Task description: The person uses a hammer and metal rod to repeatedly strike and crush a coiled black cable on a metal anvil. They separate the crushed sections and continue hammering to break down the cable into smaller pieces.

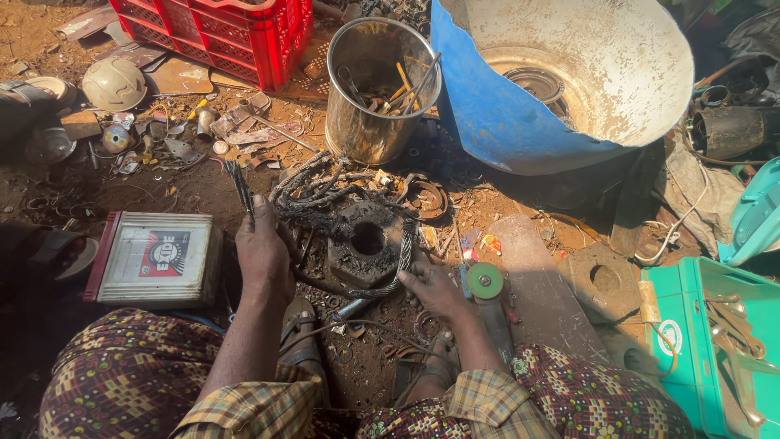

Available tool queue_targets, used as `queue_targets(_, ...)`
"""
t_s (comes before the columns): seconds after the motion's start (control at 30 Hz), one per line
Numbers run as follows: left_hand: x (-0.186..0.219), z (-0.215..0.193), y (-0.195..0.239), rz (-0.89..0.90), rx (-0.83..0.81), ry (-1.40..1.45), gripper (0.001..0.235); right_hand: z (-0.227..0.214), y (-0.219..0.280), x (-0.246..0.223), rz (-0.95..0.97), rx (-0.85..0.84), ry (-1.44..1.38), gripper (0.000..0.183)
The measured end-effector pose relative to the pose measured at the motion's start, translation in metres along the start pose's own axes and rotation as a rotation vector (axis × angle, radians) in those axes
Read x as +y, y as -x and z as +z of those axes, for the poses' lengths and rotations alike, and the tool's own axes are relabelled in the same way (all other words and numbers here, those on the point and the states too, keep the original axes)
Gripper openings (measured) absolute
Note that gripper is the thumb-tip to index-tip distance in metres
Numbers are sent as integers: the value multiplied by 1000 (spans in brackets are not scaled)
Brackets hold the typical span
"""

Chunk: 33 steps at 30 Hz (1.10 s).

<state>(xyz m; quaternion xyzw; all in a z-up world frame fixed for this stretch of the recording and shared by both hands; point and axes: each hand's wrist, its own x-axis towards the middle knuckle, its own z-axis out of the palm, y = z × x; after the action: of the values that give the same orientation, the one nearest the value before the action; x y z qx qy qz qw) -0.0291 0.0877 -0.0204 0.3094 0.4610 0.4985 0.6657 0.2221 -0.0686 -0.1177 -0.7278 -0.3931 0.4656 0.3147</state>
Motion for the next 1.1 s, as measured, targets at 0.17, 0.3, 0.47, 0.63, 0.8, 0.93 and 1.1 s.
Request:
queue_targets(0.17, -3, 2, -1, 24, 5, 0, 39, 1, 2, -6, -34, 42, 253, 58)
queue_targets(0.3, -1, -2, 0, 31, 34, -2, 38, 3, 5, -3, -34, 54, 367, 57)
queue_targets(0.47, 3, -2, 1, -13, 95, 30, 38, 7, 2, 15, -96, 132, 119, 55)
queue_targets(0.63, -2, -3, 0, -28, 89, 70, 42, 8, -5, 17, -10, 328, -459, 52)
queue_targets(0.8, -17, -8, -8, -88, 103, 117, 41, 15, 5, -2, 117, 149, -668, 36)
queue_targets(0.93, -25, -8, -14, -142, 56, 143, 41, 11, 14, -21, 48, 53, -801, 27)
queue_targets(1.1, -23, 4, -10, -252, -76, -61, 50, -45, 18, -49, -146, 264, -923, 23)
